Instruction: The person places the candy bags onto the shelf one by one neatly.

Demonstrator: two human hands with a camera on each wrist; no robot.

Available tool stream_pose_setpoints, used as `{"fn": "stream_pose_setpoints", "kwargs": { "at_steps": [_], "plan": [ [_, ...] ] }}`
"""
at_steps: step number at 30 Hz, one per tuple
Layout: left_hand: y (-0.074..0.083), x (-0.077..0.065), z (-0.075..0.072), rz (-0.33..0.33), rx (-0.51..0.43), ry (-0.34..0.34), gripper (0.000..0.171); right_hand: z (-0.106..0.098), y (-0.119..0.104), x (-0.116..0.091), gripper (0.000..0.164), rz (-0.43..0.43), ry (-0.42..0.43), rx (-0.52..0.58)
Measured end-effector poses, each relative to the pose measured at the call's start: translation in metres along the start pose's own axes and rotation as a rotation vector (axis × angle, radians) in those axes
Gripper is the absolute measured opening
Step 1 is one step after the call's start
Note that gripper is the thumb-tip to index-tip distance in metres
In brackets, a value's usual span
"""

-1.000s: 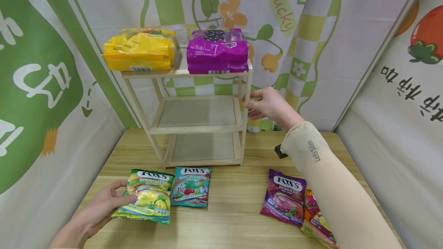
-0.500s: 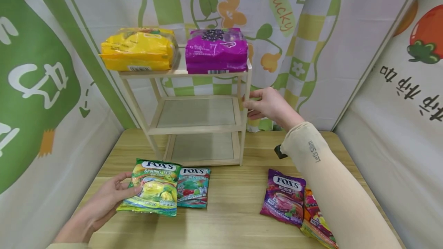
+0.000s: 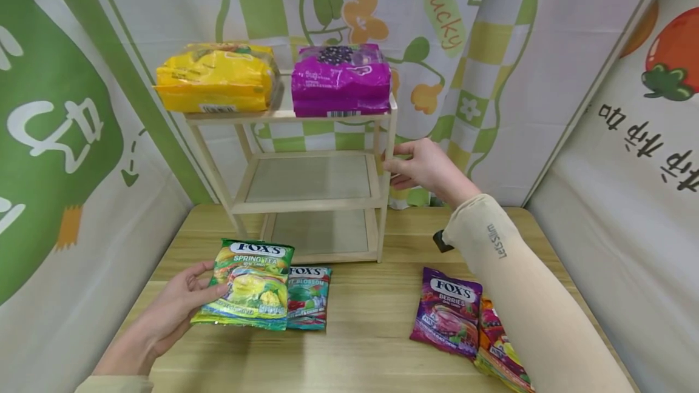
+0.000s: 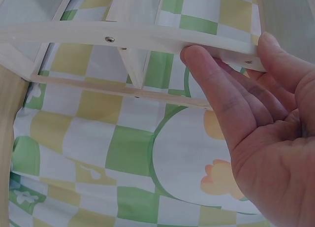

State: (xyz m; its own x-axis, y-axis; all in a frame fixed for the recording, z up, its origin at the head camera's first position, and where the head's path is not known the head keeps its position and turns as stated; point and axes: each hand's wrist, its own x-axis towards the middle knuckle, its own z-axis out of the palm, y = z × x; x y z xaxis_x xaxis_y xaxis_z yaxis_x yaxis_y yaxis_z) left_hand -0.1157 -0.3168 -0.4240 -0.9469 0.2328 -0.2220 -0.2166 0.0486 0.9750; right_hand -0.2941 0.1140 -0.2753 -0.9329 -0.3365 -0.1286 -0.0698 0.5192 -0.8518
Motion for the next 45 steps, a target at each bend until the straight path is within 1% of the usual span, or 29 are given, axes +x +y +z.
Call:
{"fn": "stream_pose_setpoints", "kwargs": {
  "at_steps": [3, 6, 8, 10, 15, 20, 26, 30, 34, 40, 45],
  "plan": [
    [0.001, 0.002, 0.001, 0.025, -0.029, -0.013, 0.068, 0.000, 0.001, 0.000, 0.066, -0.001, 0.002, 0.008],
    [0.002, 0.004, 0.003, 0.076, -0.073, -0.041, 0.065, 0.000, 0.001, 0.000, 0.066, 0.001, 0.004, 0.007],
    [0.004, 0.005, 0.004, 0.107, -0.097, -0.047, 0.063, 0.000, 0.001, -0.001, 0.065, -0.003, 0.002, 0.006],
    [0.006, 0.006, 0.004, 0.138, -0.121, -0.049, 0.058, 0.000, 0.000, -0.001, 0.065, -0.005, 0.004, 0.005],
    [0.012, 0.009, 0.006, 0.174, -0.151, -0.039, 0.044, 0.001, 0.000, -0.002, 0.065, -0.010, 0.010, 0.002],
    [0.018, 0.013, 0.008, 0.194, -0.161, -0.021, 0.043, 0.001, 0.000, -0.002, 0.065, -0.015, 0.014, 0.003],
    [0.023, 0.016, 0.010, 0.227, -0.201, -0.028, 0.039, 0.001, 0.000, -0.002, 0.065, -0.016, 0.011, -0.006],
    [0.025, 0.018, 0.011, 0.239, -0.237, -0.030, 0.038, 0.001, 0.001, -0.002, 0.066, -0.011, 0.008, -0.011],
    [0.027, 0.021, 0.013, 0.247, -0.246, -0.028, 0.039, 0.001, 0.001, -0.002, 0.066, -0.006, 0.009, -0.004],
    [0.031, 0.026, 0.015, 0.242, -0.230, -0.007, 0.039, 0.001, 0.001, -0.002, 0.066, -0.008, 0.009, -0.006],
    [0.035, 0.031, 0.017, 0.226, -0.252, 0.005, 0.042, 0.001, 0.001, -0.002, 0.066, -0.009, 0.011, -0.007]
  ]
}}
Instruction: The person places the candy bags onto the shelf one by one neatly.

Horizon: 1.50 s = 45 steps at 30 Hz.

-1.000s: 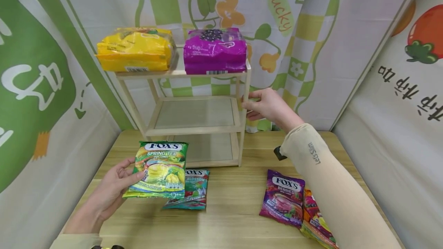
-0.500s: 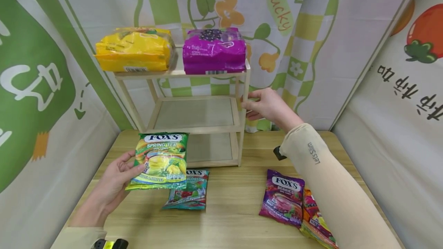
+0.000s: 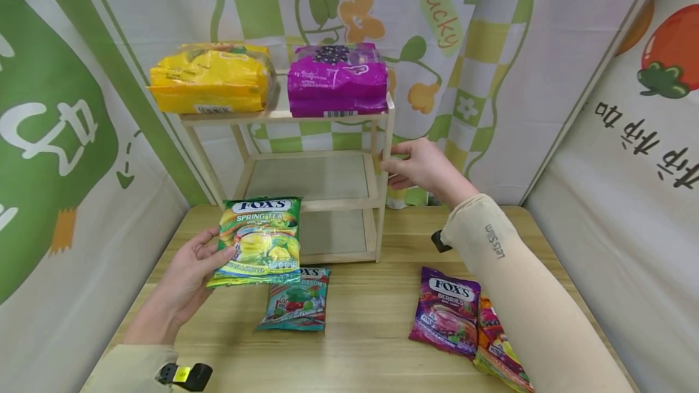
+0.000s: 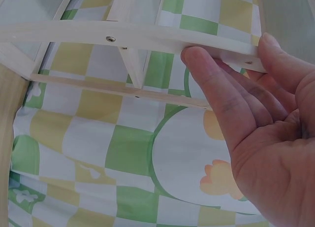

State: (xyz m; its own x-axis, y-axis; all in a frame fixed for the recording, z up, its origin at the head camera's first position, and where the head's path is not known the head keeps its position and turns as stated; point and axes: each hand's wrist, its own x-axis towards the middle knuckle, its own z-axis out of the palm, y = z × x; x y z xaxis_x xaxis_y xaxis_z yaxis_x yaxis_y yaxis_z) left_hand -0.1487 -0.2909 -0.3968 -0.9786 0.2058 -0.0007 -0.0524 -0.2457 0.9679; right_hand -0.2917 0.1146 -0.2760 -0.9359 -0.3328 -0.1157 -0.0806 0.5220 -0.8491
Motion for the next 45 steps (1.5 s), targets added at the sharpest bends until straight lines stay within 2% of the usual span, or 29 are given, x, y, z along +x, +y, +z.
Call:
{"fn": "stream_pose_setpoints", "kwargs": {
  "at_steps": [12, 28, 32, 37, 45],
  "plan": [
    [0.002, 0.008, 0.001, 0.006, 0.002, 0.011, 0.037, 0.000, 0.000, 0.000, 0.064, -0.008, 0.000, -0.008],
    [0.005, 0.021, 0.007, -0.092, -0.020, 0.120, 0.039, 0.001, -0.001, -0.001, 0.065, -0.007, 0.006, -0.010],
    [0.007, 0.022, 0.008, -0.130, -0.027, 0.155, 0.046, 0.001, -0.001, -0.001, 0.065, -0.005, 0.007, -0.012],
    [0.009, 0.022, 0.009, -0.156, -0.011, 0.194, 0.064, 0.001, -0.001, -0.001, 0.064, -0.007, 0.006, -0.003],
    [0.013, 0.023, 0.010, -0.181, 0.015, 0.214, 0.085, 0.001, 0.001, 0.001, 0.064, -0.017, 0.000, 0.013]
  ]
}}
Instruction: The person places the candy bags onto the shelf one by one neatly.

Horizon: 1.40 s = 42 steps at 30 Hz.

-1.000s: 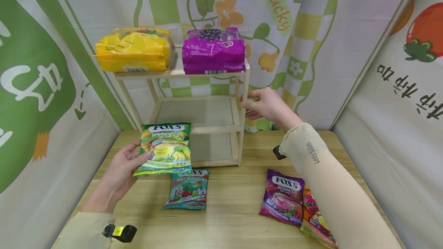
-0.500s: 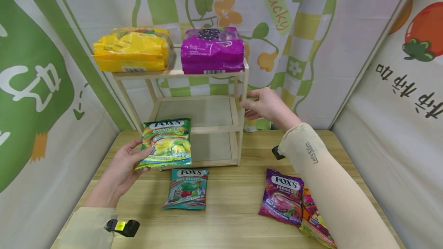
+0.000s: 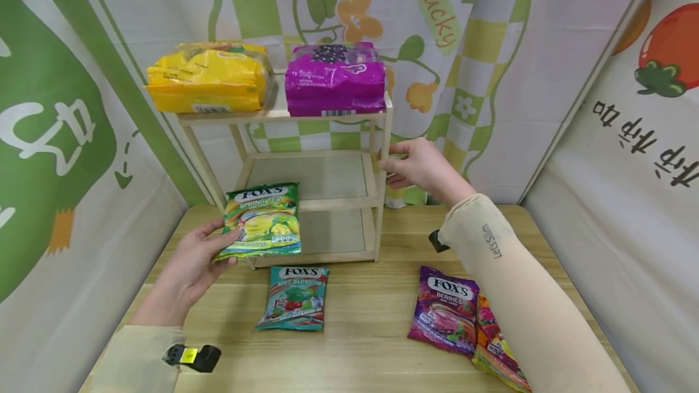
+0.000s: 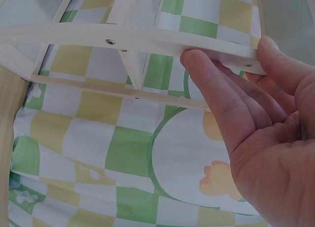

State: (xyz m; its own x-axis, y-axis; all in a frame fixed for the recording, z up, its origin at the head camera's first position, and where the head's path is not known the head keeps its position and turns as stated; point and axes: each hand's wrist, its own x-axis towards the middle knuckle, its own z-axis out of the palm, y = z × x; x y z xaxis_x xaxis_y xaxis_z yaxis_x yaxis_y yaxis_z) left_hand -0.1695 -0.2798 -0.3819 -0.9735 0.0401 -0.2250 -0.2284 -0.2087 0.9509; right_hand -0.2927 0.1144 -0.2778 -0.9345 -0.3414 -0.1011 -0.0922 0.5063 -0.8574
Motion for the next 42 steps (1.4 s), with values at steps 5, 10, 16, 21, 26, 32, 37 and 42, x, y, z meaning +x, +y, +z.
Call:
{"fn": "stream_pose_setpoints", "kwargs": {
  "at_steps": [5, 10, 16, 21, 26, 32, 37, 42],
  "plan": [
    [0.002, 0.001, -0.001, -0.011, -0.008, 0.014, 0.090, 0.000, 0.001, 0.000, 0.064, 0.001, -0.003, -0.001],
    [0.003, 0.001, -0.003, -0.017, -0.069, 0.021, 0.089, 0.000, 0.001, 0.000, 0.064, -0.002, -0.001, -0.009],
    [0.005, -0.002, 0.000, -0.018, -0.114, 0.044, 0.089, 0.001, -0.001, -0.001, 0.064, 0.005, 0.007, -0.007],
    [0.005, -0.006, 0.002, -0.015, -0.162, 0.039, 0.086, 0.002, -0.002, -0.003, 0.064, 0.015, 0.017, -0.019],
    [0.006, -0.012, 0.004, -0.013, -0.274, 0.038, 0.079, 0.002, -0.003, -0.003, 0.063, 0.010, 0.019, -0.021],
    [0.005, -0.020, 0.007, 0.052, -0.341, 0.018, 0.056, 0.003, -0.002, -0.003, 0.063, 0.011, 0.019, -0.020],
    [0.001, -0.025, 0.014, 0.160, -0.352, 0.012, 0.048, 0.002, -0.003, -0.003, 0.063, 0.019, 0.016, -0.017],
    [-0.002, -0.029, 0.023, 0.281, -0.265, 0.045, 0.050, 0.002, -0.003, -0.003, 0.064, 0.018, 0.016, -0.018]
  ]
}}
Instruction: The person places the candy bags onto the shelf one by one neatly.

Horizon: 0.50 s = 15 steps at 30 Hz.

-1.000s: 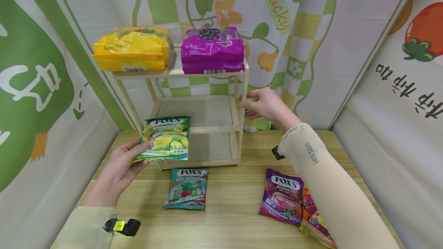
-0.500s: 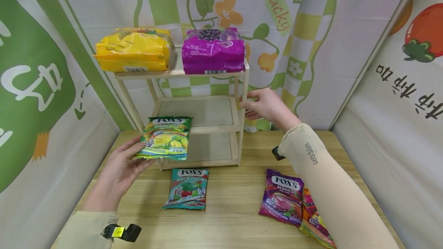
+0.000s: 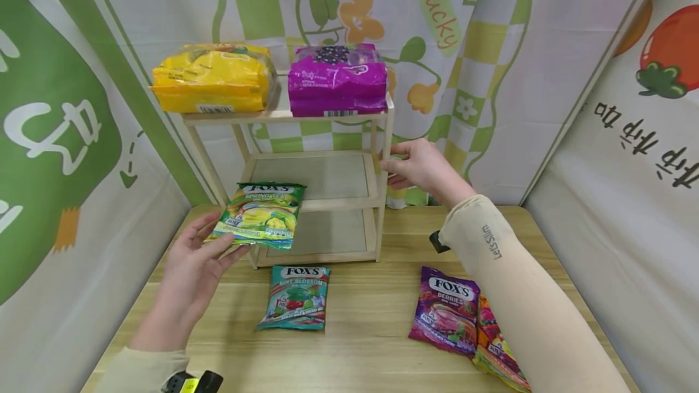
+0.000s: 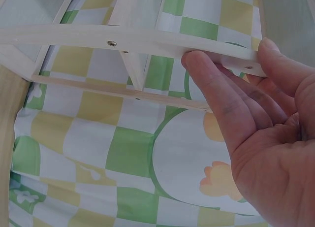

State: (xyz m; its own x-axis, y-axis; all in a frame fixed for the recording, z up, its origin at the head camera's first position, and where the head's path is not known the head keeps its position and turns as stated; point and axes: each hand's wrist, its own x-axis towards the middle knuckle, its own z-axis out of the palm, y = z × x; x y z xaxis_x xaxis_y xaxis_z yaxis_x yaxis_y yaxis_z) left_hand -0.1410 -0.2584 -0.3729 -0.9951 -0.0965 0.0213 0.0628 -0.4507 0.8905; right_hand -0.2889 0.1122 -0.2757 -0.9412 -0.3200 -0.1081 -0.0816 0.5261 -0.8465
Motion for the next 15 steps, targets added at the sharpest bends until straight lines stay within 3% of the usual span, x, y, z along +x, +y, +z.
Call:
{"fn": "stream_pose_setpoints", "kwargs": {
  "at_steps": [3, 8, 15],
  "plan": [
    [-0.002, -0.004, 0.006, 0.051, 0.094, 0.007, 0.060, 0.000, 0.000, 0.000, 0.064, -0.004, 0.001, 0.000],
    [-0.004, -0.008, 0.016, 0.074, 0.331, 0.044, 0.071, 0.000, 0.000, 0.000, 0.063, -0.005, 0.001, 0.000],
    [-0.012, -0.005, 0.024, 0.195, 0.748, 0.112, 0.054, 0.001, -0.001, 0.000, 0.063, 0.007, 0.007, 0.006]
  ]
}}
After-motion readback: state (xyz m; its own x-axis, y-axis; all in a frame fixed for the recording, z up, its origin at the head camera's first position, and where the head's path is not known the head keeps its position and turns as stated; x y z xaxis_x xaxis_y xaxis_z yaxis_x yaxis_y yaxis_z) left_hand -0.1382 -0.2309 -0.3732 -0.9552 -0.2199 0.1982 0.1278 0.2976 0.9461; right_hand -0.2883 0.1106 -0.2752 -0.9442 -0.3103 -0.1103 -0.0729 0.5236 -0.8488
